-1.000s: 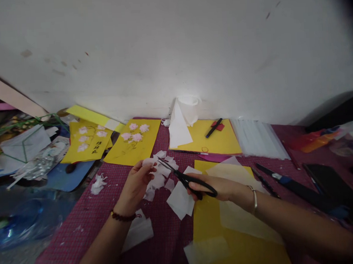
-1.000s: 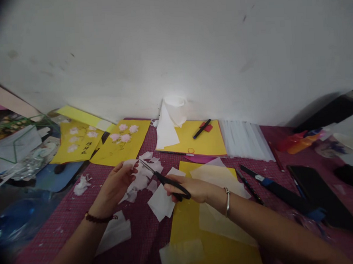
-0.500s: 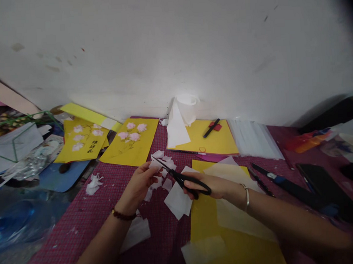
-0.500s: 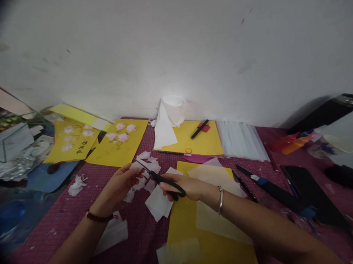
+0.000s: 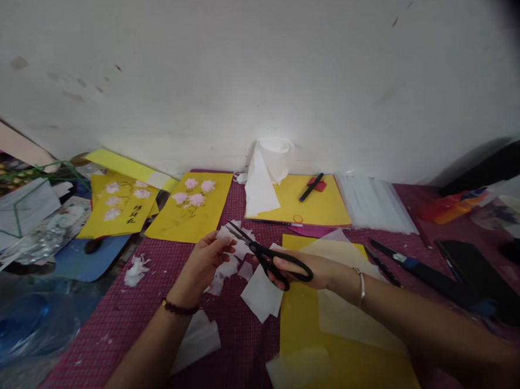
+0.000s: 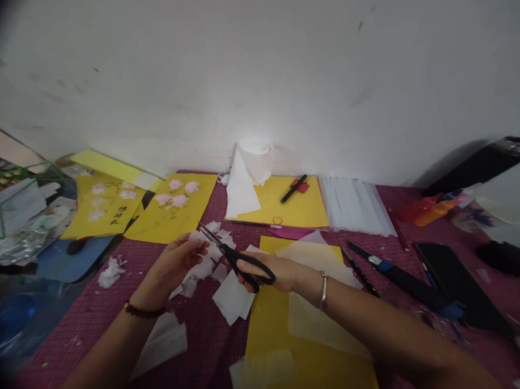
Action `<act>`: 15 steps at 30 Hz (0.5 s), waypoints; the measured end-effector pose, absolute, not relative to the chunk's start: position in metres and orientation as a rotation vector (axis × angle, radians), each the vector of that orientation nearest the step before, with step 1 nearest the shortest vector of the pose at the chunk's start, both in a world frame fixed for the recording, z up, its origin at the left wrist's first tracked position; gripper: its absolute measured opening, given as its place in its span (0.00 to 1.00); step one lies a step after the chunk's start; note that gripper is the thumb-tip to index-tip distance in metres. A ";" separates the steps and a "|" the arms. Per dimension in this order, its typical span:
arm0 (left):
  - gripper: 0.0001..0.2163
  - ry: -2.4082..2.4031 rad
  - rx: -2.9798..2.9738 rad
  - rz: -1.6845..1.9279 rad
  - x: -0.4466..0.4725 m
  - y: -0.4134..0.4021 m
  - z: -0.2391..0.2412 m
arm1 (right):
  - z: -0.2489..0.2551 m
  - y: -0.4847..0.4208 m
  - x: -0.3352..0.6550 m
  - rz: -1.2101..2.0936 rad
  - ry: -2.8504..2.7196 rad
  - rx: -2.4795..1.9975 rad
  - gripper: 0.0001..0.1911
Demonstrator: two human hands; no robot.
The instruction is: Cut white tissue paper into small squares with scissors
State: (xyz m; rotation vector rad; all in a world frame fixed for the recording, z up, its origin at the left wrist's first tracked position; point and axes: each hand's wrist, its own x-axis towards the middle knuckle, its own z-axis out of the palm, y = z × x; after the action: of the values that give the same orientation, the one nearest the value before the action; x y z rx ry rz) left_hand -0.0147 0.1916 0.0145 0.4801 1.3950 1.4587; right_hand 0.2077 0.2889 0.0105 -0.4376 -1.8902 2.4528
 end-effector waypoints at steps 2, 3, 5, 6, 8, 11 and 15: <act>0.13 1.418 0.478 1.507 -0.018 0.192 0.015 | 0.005 0.291 0.209 2.623 -1.720 -0.390 0.31; 0.15 1.431 0.481 1.535 -0.020 0.192 0.015 | 0.002 0.292 0.209 2.691 -1.637 -0.381 0.32; 0.19 1.459 0.491 1.574 -0.021 0.192 0.019 | -0.003 0.293 0.210 2.781 -1.509 -0.374 0.33; 0.21 1.466 0.500 1.581 -0.021 0.191 0.021 | -0.004 0.293 0.211 2.812 -1.466 -0.366 0.33; 0.24 1.447 0.537 1.574 -0.019 0.190 0.026 | -0.004 0.292 0.214 2.862 -1.416 -0.348 0.33; 0.25 1.311 0.596 1.517 -0.012 0.188 0.035 | 0.002 0.287 0.217 2.938 -1.398 -0.302 0.33; 0.22 1.133 0.578 1.478 -0.003 0.184 0.041 | 0.010 0.276 0.223 2.934 -1.434 -0.231 0.32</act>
State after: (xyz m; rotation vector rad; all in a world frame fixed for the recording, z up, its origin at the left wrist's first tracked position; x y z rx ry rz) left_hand -0.0028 0.1845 0.0415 0.5784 1.1326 1.4781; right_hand 0.2226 0.2764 0.0100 -0.2312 -1.4344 2.9338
